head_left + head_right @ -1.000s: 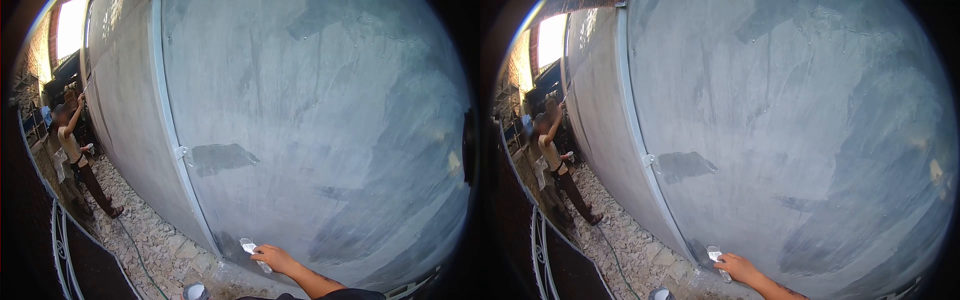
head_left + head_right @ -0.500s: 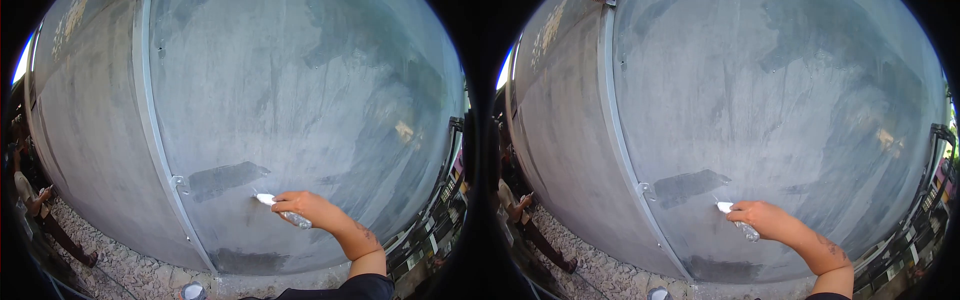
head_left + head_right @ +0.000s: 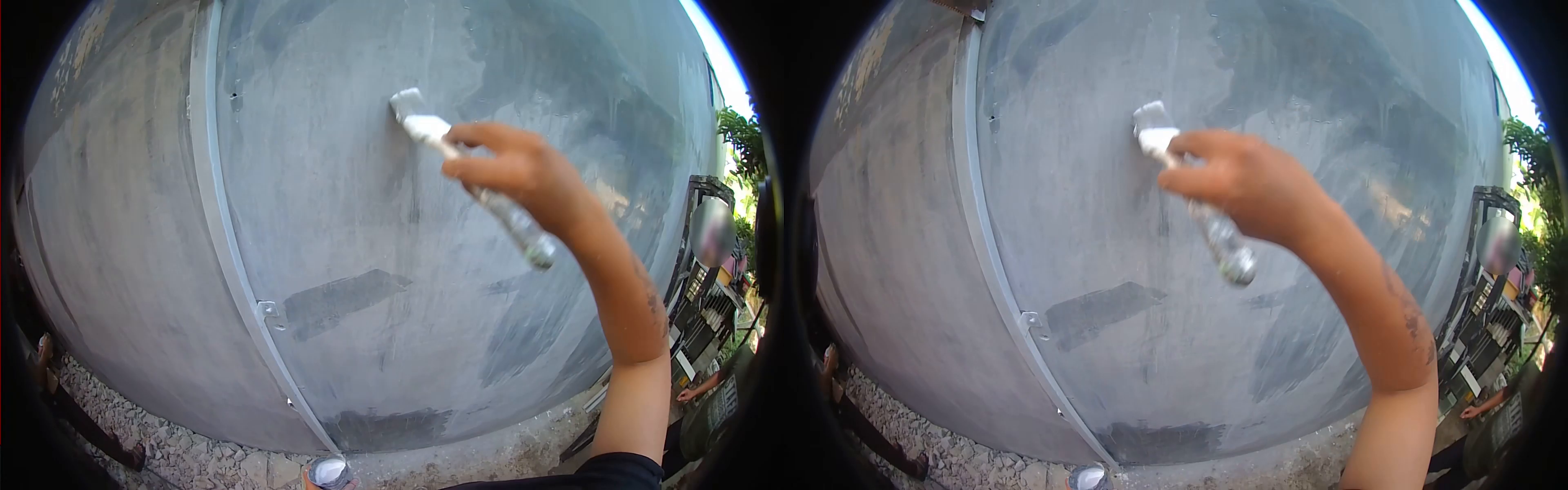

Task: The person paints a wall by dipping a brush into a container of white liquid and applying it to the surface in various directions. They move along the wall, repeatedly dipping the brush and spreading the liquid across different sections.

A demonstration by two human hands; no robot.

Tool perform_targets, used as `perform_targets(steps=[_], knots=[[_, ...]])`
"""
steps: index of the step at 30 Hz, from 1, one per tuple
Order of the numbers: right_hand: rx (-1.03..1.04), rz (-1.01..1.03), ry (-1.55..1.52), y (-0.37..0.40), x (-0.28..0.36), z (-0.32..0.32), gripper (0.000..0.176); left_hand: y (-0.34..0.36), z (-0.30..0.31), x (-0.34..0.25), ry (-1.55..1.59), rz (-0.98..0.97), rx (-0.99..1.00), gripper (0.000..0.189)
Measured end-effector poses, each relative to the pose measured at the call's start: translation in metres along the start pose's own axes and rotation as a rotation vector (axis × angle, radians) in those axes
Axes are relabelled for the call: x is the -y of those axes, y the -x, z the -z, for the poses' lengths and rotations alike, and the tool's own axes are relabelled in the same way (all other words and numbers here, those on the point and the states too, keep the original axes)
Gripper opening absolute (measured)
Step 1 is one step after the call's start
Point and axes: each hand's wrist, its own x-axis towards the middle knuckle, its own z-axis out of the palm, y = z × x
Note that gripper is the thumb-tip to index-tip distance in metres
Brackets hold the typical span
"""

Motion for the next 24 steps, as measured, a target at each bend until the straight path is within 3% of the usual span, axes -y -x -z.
perform_targets(steps=[2,3,4,5,8,10,11,13,14,16,17,19,20,24], knots=[[0.258,-0.024,-0.120,0.041,0.058,-0.032,0.015,-0.003,0.011,0.032,-0.197,-0.039,0.054,0.082],[0.227,0.001,-0.235,0.068,0.089,-0.056,0.009,-0.005,0.016,0.041,-0.388,-0.088,0.091,0.081],[0.406,-0.008,-0.350,0.091,0.118,-0.066,0.015,-0.007,0.021,0.049,-0.268,0.016,0.142,0.079],[0.461,-0.034,-0.443,0.116,0.146,-0.076,0.014,-0.012,0.022,0.047,-0.282,0.019,0.210,0.079],[0.371,-0.236,-0.549,0.179,0.209,-0.075,0.015,-0.021,0.023,0.025,-0.371,0.003,0.287,0.079],[0.223,-0.539,-0.649,0.210,0.246,-0.066,0.017,-0.027,0.018,0.007,-0.423,-0.020,0.308,0.080],[0.225,-0.580,-0.624,0.229,0.267,-0.064,0.017,-0.031,0.012,-0.001,-0.447,-0.037,0.316,0.080],[0.002,-1.141,-0.875,0.270,0.319,-0.057,0.016,-0.038,0.003,-0.011,-0.496,-0.071,0.349,0.080],[-0.006,-1.189,-0.834,0.287,0.350,-0.055,0.016,-0.043,-0.001,-0.006,-0.504,-0.077,0.407,0.080],[-0.106,-1.502,-0.912,0.315,0.397,-0.047,0.013,-0.053,-0.013,0.012,-0.244,-0.190,0.344,0.081],[-0.124,-1.556,-0.862,0.327,0.408,-0.041,0.013,-0.056,-0.021,0.013,-0.251,-0.187,0.412,0.081],[0.235,-1.380,-1.023,0.348,0.432,-0.020,0.016,-0.063,-0.041,0.016,-0.228,-0.195,0.545,0.082],[0.330,-1.410,-1.028,0.350,0.438,-0.013,0.014,-0.066,-0.052,0.018,-0.212,-0.192,0.610,0.083],[0.415,-1.487,-1.008,0.352,0.441,-0.006,0.014,-0.073,-0.088,0.024,-0.131,-0.195,0.746,0.085]])
